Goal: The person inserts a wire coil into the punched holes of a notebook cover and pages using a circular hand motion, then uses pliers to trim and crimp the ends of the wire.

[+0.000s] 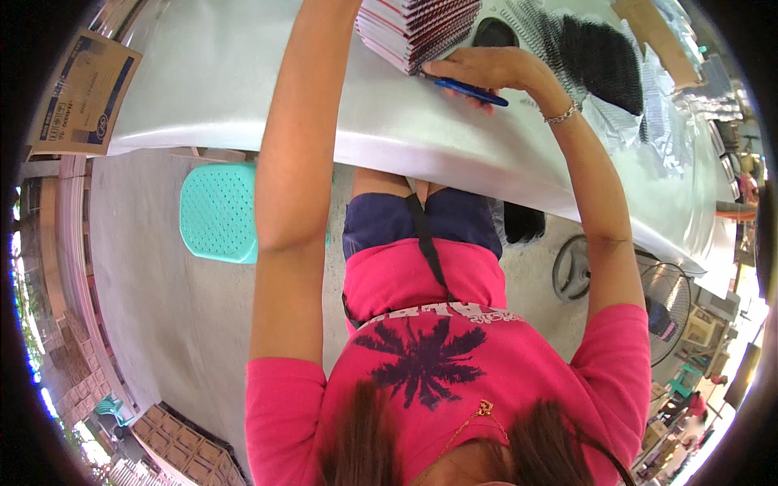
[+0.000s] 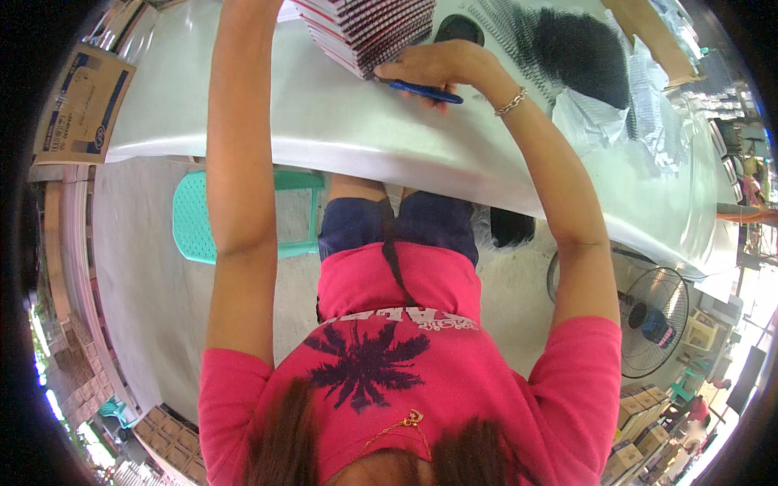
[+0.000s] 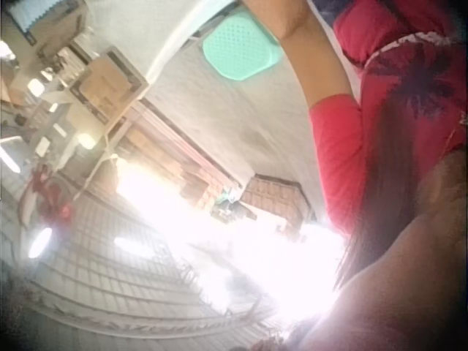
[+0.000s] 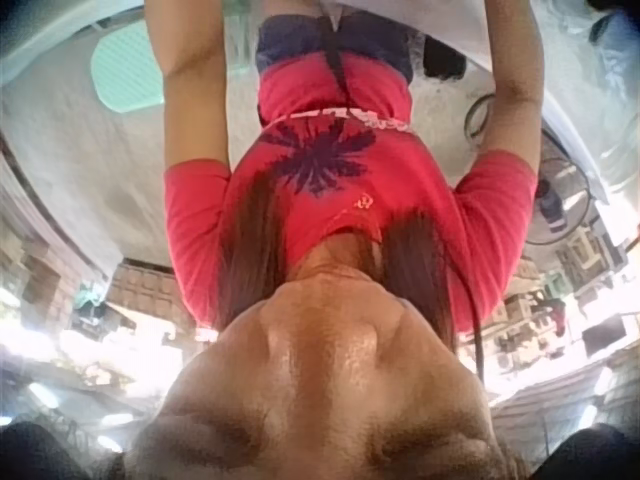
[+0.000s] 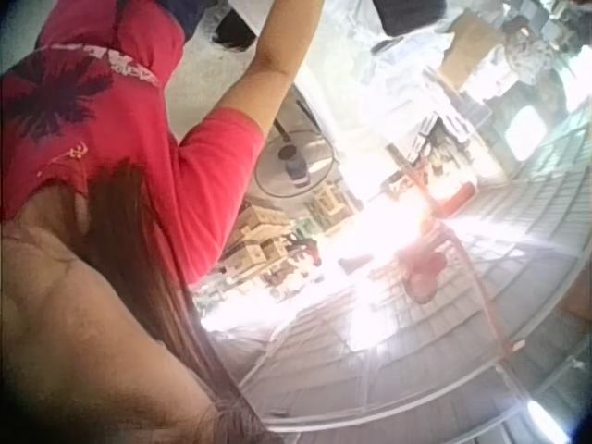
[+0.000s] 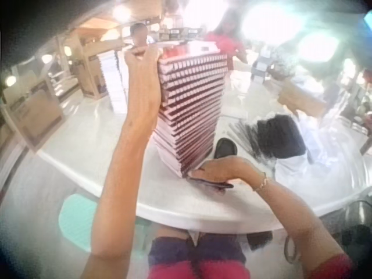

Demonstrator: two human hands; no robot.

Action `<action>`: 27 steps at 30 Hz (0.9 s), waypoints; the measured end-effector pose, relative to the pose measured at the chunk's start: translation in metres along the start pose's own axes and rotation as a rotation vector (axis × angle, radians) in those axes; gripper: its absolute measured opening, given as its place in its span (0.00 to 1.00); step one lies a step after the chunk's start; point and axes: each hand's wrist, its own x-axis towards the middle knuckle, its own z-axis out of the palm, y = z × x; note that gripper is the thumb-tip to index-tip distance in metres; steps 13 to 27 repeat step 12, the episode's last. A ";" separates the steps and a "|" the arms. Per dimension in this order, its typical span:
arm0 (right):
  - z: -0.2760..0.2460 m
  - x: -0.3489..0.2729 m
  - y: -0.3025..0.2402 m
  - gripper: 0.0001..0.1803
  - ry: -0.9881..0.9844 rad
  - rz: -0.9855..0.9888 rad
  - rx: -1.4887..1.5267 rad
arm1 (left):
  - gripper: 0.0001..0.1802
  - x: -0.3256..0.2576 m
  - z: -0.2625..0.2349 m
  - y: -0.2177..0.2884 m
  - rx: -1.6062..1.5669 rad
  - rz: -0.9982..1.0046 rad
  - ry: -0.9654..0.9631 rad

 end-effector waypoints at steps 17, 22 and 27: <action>0.052 -0.072 0.042 0.37 0.616 0.277 -0.482 | 0.43 -0.029 -0.063 0.002 0.135 -0.089 0.015; 0.052 -0.072 0.042 0.37 0.616 0.277 -0.482 | 0.43 -0.029 -0.063 0.002 0.135 -0.089 0.015; 0.052 -0.072 0.042 0.37 0.616 0.277 -0.482 | 0.43 -0.029 -0.063 0.002 0.135 -0.089 0.015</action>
